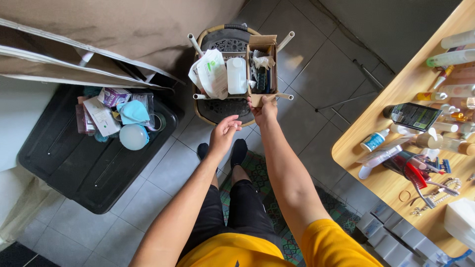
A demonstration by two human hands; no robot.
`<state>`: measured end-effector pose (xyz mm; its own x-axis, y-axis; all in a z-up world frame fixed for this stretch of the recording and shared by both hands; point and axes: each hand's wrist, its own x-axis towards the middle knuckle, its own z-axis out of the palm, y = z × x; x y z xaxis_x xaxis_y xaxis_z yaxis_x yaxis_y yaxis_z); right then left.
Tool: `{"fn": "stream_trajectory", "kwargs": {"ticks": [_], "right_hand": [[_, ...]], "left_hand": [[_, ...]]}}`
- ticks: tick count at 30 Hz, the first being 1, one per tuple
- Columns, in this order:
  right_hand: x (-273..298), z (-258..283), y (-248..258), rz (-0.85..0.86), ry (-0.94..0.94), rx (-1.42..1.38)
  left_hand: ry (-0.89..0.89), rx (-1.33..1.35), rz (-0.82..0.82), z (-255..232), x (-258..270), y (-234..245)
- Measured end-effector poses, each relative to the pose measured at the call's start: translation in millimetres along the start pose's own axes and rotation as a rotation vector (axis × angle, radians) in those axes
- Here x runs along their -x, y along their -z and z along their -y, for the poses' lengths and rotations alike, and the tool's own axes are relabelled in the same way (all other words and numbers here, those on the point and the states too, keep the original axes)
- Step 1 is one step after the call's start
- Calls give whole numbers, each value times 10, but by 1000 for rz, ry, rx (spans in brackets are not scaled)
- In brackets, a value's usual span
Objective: The person assembles a white plastic shelf by inserting white poles into the tray's corner sockets. They then place the assembled shelf on a table near a window and move a cardboard box and other items from a nearby storage unit.
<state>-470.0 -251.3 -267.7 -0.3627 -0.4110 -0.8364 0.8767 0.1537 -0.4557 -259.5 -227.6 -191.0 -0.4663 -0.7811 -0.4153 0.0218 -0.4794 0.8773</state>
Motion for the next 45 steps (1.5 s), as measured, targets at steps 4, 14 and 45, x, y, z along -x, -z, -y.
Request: {"fn": "stream_trajectory", "kwargs": {"ticks": [4,14,45], "right_hand": [[42,-84,-11,52,60,-47],[717,-62,35,126,216,-18],[2433,-1841,1452,150,-20,188]], "left_hand": [[-54,0,17,-47,-141,53],[-107,5,35,-199,-361,15],[-216,54,-207,183,2311,776]]}}
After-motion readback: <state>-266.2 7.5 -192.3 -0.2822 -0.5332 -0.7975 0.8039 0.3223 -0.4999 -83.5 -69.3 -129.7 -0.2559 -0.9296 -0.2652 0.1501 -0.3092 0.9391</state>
